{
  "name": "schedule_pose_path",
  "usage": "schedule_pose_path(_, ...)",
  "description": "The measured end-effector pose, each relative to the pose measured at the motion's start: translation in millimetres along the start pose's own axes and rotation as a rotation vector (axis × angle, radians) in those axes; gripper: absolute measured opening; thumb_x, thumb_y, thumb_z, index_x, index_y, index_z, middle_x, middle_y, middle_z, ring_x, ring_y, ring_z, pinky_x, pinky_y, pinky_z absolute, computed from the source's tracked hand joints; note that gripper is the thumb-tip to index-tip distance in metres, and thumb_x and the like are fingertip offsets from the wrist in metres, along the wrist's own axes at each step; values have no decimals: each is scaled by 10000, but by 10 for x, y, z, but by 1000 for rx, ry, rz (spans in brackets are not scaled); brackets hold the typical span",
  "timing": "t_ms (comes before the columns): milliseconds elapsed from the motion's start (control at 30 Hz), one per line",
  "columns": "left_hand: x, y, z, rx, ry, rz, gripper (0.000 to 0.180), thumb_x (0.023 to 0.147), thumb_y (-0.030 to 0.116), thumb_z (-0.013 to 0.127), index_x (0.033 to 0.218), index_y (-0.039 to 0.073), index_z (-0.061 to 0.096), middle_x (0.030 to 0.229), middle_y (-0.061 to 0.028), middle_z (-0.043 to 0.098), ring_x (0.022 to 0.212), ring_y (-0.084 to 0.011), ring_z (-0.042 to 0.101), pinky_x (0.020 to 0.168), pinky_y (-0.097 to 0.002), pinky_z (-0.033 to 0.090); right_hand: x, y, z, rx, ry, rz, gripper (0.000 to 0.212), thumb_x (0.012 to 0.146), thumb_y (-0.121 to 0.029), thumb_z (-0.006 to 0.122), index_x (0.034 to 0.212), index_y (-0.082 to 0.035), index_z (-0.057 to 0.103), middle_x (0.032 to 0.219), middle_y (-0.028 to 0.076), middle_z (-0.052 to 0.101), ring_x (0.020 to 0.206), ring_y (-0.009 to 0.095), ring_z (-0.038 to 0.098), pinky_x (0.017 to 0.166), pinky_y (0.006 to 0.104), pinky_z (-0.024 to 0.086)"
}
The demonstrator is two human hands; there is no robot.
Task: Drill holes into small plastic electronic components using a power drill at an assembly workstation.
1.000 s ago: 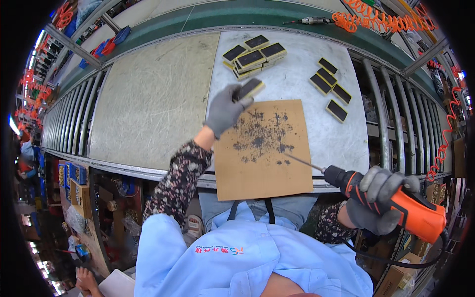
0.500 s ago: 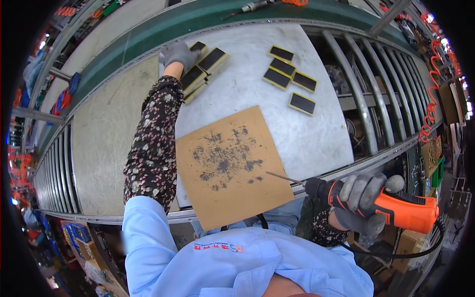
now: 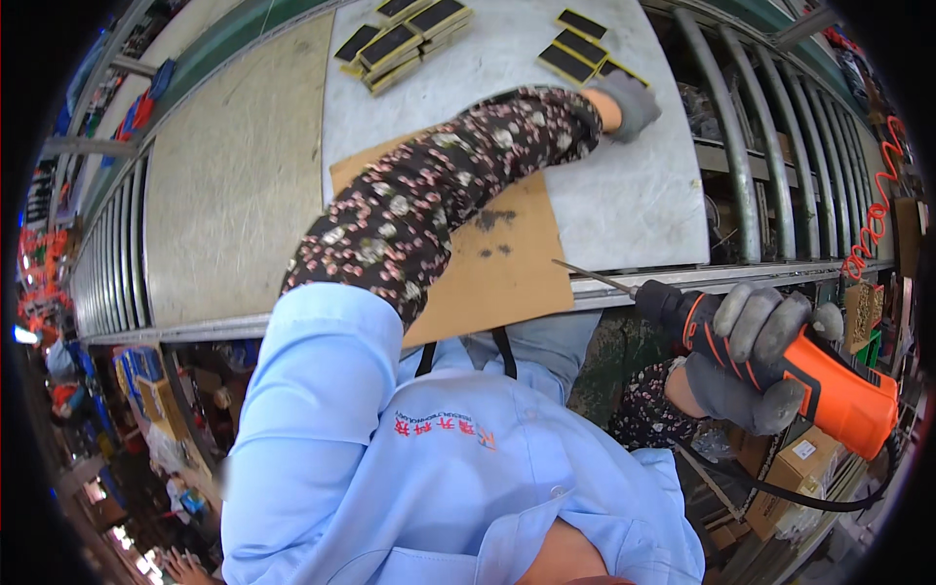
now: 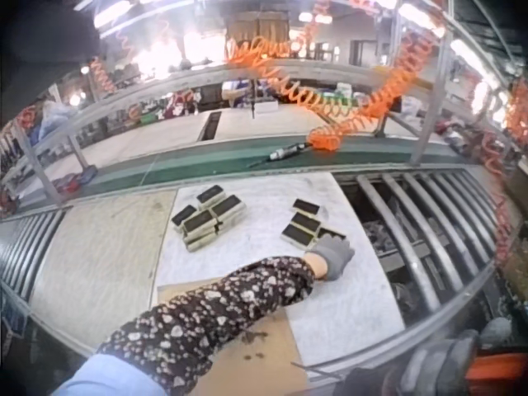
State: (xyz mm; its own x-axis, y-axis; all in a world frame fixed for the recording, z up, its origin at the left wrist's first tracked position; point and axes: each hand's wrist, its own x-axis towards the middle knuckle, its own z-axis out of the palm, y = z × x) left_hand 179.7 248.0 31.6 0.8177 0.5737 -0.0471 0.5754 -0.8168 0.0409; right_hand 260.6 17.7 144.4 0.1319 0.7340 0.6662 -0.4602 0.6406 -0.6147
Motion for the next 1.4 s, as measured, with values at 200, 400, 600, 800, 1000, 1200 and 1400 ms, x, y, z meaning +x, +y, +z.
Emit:
schedule_pose_path(200,-1083,-475,-766,-595,355,-324,584,683,231,660,1190,13,470,1034,-172,583,910,-242,582,786,-329,457,-76,32,-46,-39,-89,66,474,744,-249,619,1101,-29,399,607,-19,401,454,87,396,482,257,346)
schedule_pose_path(400,-3152,-62,-530,-1015,867,-698,509,708,30,650,1174,-47,459,1068,-144,560,934,-185,570,760,-273,487,63,225,88,109,-321,87,495,799,-251,550,1187,0,370,709,8,424,565,101,424,571,281,359)
schedule_pose_path(600,-3665,253,299,-1300,1226,-1013,517,685,-40,654,1150,-96,435,1037,-172,553,926,-200,577,781,-268,493,170,488,681,52,-274,184,488,758,-246,538,1146,-6,364,710,15,389,584,116,401,598,302,345)
schedule_pose_path(800,-3403,-241,550,-970,1040,-831,510,631,67,709,1103,3,527,1059,-130,560,945,-227,569,826,-324,463,318,621,1067,-6,-255,243,414,717,-268,556,1012,-18,408,708,9,358,607,110,376,635,292,325)
schedule_pose_path(1000,-3232,-350,683,-609,811,-875,472,607,111,708,1053,53,564,1054,-120,563,1011,-269,508,880,-327,420,518,1234,1295,3,-245,226,345,722,-285,568,902,-15,450,730,28,388,649,142,400,672,325,361)
schedule_pose_path(1200,-3273,-368,855,-655,773,-928,465,602,190,713,1033,86,573,1039,-85,562,1028,-255,478,894,-361,368,545,1918,1512,3,-370,222,444,765,-208,548,1169,-65,433,763,46,453,663,164,463,657,364,411)
schedule_pose_path(1400,-3281,-373,880,-685,820,-919,462,600,182,715,1030,90,571,1021,-65,556,1027,-242,469,891,-360,357,611,2063,1619,-35,-389,347,425,766,-202,547,1145,-49,431,750,40,446,651,161,461,657,364,405)
